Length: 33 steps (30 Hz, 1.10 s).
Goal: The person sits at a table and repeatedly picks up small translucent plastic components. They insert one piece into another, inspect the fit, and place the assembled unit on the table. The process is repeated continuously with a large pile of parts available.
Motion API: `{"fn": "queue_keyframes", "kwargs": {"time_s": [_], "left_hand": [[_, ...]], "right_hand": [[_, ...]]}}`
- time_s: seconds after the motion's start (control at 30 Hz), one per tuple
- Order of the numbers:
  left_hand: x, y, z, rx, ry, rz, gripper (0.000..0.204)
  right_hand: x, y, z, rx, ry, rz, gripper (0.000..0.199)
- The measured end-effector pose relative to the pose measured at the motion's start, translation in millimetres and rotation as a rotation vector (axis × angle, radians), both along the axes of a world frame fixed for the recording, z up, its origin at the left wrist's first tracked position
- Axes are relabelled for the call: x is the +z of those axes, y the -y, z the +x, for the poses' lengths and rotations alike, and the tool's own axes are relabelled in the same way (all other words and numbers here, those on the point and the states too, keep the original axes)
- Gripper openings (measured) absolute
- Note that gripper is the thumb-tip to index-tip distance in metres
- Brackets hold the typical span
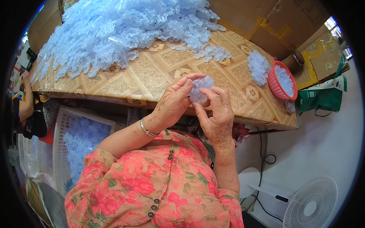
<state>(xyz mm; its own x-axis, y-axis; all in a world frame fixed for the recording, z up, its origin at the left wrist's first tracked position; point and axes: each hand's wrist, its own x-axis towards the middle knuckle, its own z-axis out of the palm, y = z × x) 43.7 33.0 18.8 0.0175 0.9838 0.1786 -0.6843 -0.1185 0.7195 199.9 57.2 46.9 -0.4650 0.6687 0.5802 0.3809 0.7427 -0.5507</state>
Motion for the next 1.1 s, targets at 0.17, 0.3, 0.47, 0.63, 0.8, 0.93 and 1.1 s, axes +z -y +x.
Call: {"fn": "queue_keyframes", "kwargs": {"time_s": [0.17,0.3,0.47,0.63,0.8,0.93,1.1], "left_hand": [[-4.0,-1.8,-3.6,-0.042,0.012,0.026,0.034],[3.8,3.9,-7.3,-0.092,-0.025,-0.042,0.031],[2.8,1.4,-4.2,-0.088,0.235,0.031,0.035],[13.7,5.9,1.4,-0.104,0.183,0.091,0.051],[20.4,10.2,1.0,-0.141,0.132,0.134,0.055],[19.6,10.3,0.4,-0.141,0.119,0.152,0.052],[24.0,11.0,0.1,-0.114,0.072,0.181,0.048]], "right_hand": [[7.0,-4.8,-2.7,0.009,0.005,0.114,0.050],[6.0,-11.9,1.9,0.044,0.084,0.224,0.054],[-2.7,-10.8,0.6,0.028,-0.046,0.308,0.067],[-4.7,1.2,-5.3,-0.025,-0.194,0.009,0.085],[-4.3,1.4,-9.0,-0.046,-0.145,0.043,0.086],[-4.9,-0.7,-8.4,-0.044,-0.115,0.102,0.085],[-3.5,-0.8,-7.8,-0.042,-0.102,0.171,0.085]]}}
